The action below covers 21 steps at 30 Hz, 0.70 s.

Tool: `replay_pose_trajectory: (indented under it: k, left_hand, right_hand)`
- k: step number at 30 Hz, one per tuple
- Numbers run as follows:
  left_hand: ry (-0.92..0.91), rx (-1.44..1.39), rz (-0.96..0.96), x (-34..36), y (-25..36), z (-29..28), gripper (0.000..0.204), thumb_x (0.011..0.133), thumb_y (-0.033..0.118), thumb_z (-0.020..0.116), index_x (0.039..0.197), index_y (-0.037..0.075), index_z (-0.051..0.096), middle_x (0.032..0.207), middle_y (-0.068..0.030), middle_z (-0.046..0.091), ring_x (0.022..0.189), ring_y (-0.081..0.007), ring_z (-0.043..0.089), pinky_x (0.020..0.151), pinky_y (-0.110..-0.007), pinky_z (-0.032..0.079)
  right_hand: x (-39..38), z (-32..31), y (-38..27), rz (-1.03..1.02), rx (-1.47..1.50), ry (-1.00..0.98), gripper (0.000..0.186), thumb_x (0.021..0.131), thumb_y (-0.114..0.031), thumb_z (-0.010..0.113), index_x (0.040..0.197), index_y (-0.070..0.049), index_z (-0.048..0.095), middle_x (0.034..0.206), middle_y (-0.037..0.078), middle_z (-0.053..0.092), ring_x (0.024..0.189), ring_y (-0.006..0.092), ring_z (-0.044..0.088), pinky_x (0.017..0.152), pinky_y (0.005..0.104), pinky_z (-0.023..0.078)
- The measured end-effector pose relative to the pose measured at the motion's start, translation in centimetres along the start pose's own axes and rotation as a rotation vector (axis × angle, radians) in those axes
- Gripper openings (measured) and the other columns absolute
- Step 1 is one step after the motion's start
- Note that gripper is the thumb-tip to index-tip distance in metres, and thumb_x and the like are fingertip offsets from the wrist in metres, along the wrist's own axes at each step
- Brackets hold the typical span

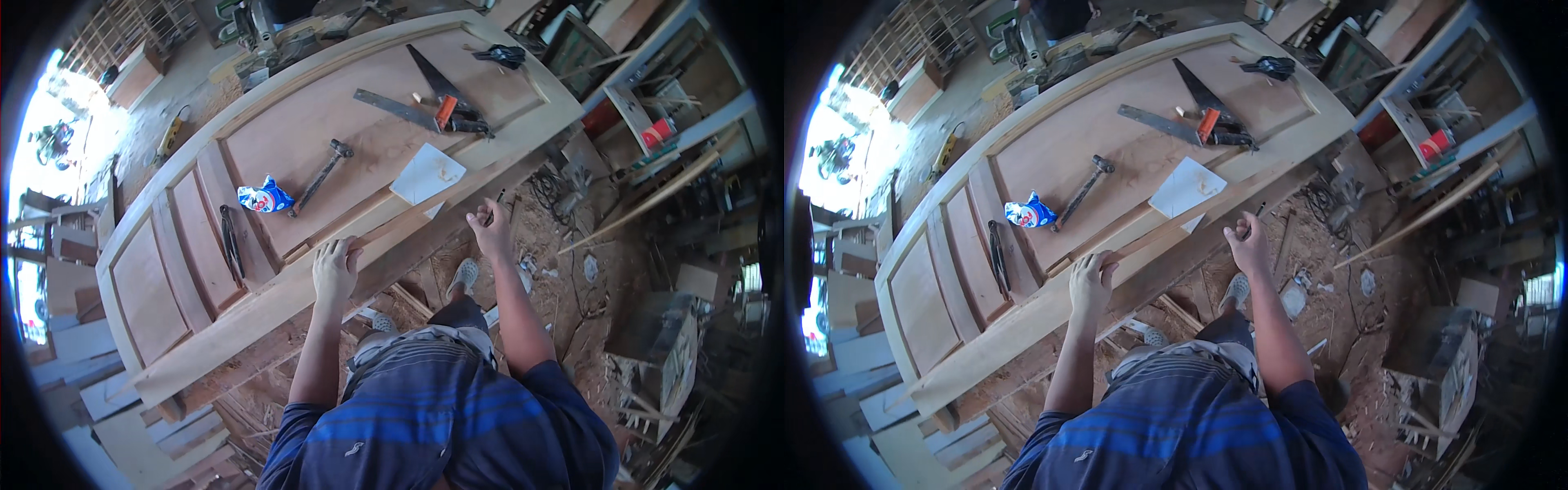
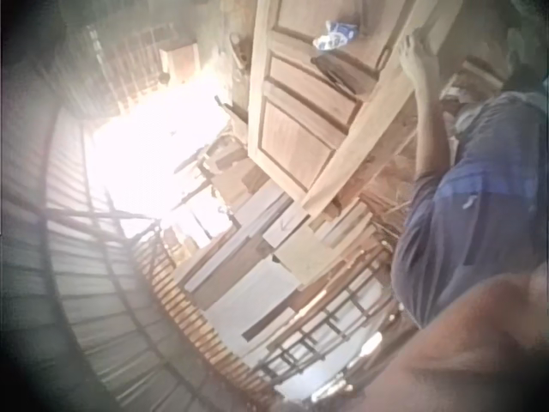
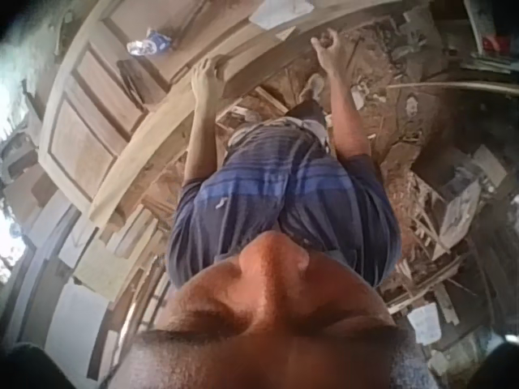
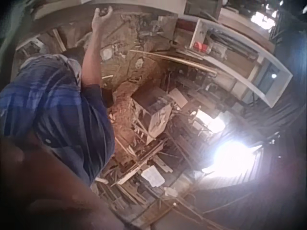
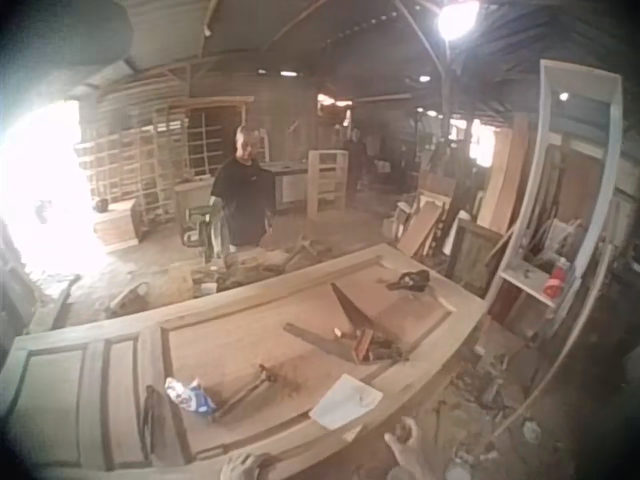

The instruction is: The person aligns and marks wooden strips along a wooden door using a pencil and a square ruler. The person then retrieves additional wooden strips from a stack and marks them on the wooden door using the ruler and pencil.

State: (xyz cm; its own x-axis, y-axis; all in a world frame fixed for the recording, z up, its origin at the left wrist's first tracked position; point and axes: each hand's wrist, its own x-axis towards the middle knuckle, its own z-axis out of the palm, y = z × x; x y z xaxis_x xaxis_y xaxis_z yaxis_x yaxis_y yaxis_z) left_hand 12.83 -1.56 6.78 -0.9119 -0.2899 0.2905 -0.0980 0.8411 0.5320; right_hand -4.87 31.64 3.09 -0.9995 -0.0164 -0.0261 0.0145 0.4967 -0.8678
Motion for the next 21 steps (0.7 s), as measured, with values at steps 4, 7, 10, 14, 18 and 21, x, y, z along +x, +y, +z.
replay_pose_trajectory:
  k: [4, 7, 10, 14, 18, 21]
  left_hand:
    - [0.019, 0.131, -0.098, 1.6, 0.3, 1.3, 0.026, 0.096, 0.023, 0.076, 0.119, 0.01, 0.074, 0.11, -0.0106, 0.076, 0.112, -0.0342, 0.068, 0.1, -0.047, 0.05]
    - [0.045, 0.192, -0.16, 3.1, 0.2, 1.9, 0.025, 0.096, 0.02, 0.076, 0.118, 0.01, 0.073, 0.11, -0.0101, 0.076, 0.112, -0.0345, 0.067, 0.101, -0.048, 0.049]
    - [0.069, 0.217, -0.221, 3.5, 1.3, 2.5, 0.021, 0.095, 0.014, 0.075, 0.115, 0.01, 0.072, 0.109, -0.0096, 0.077, 0.111, -0.0352, 0.068, 0.102, -0.048, 0.05]
    - [0.053, 0.261, -0.314, 4.2, 2.1, 3.1, 0.022, 0.095, 0.014, 0.072, 0.117, 0.011, 0.071, 0.114, -0.0093, 0.076, 0.116, -0.034, 0.067, 0.116, -0.051, 0.044]
    - [0.029, 0.316, -0.371, 5.0, 3.8, 3.7, 0.02, 0.099, 0.014, 0.068, 0.119, 0.012, 0.07, 0.118, -0.0074, 0.075, 0.122, -0.0329, 0.066, 0.124, -0.053, 0.037]
    - [0.01, 0.343, -0.394, 5.6, 4.0, 4.2, 0.018, 0.1, 0.013, 0.067, 0.117, 0.012, 0.07, 0.117, -0.006, 0.075, 0.125, -0.0323, 0.066, 0.125, -0.052, 0.037]
  right_hand:
    - [6.4, 2.4, 1.8, -0.235, -0.087, 0.033, 0.075, 0.084, -0.027, 0.092, 0.144, 0.0, 0.056, 0.126, 0.015, 0.068, 0.117, 0.0302, 0.065, 0.1, 0.0444, 0.054]
    - [9.4, 3.8, 2.3, -0.348, -0.137, -0.012, 0.088, 0.077, -0.037, 0.097, 0.144, 0.002, 0.054, 0.135, 0.02, 0.064, 0.132, 0.0428, 0.057, 0.111, 0.0549, 0.046]
    - [10.3, 3.6, 2.2, -0.491, -0.299, -0.063, 0.096, 0.075, -0.05, 0.095, 0.142, 0.005, 0.053, 0.138, 0.025, 0.058, 0.132, 0.0456, 0.054, 0.112, 0.0606, 0.042]
    - [13.0, 1.9, 2.9, -0.536, -0.302, -0.152, 0.095, 0.075, -0.05, 0.094, 0.142, 0.004, 0.053, 0.136, 0.024, 0.059, 0.131, 0.0467, 0.053, 0.109, 0.062, 0.042]
    - [16.2, -2.7, 5.9, -0.544, -0.217, -0.132, 0.076, 0.084, -0.041, 0.09, 0.14, 0.001, 0.059, 0.131, 0.023, 0.062, 0.129, 0.043, 0.054, 0.11, 0.0561, 0.043]
    - [17.7, -7.7, 9.9, -0.472, -0.153, 0.044, 0.048, 0.097, -0.022, 0.079, 0.137, -0.003, 0.064, 0.129, 0.019, 0.065, 0.126, 0.0377, 0.058, 0.108, 0.0503, 0.046]
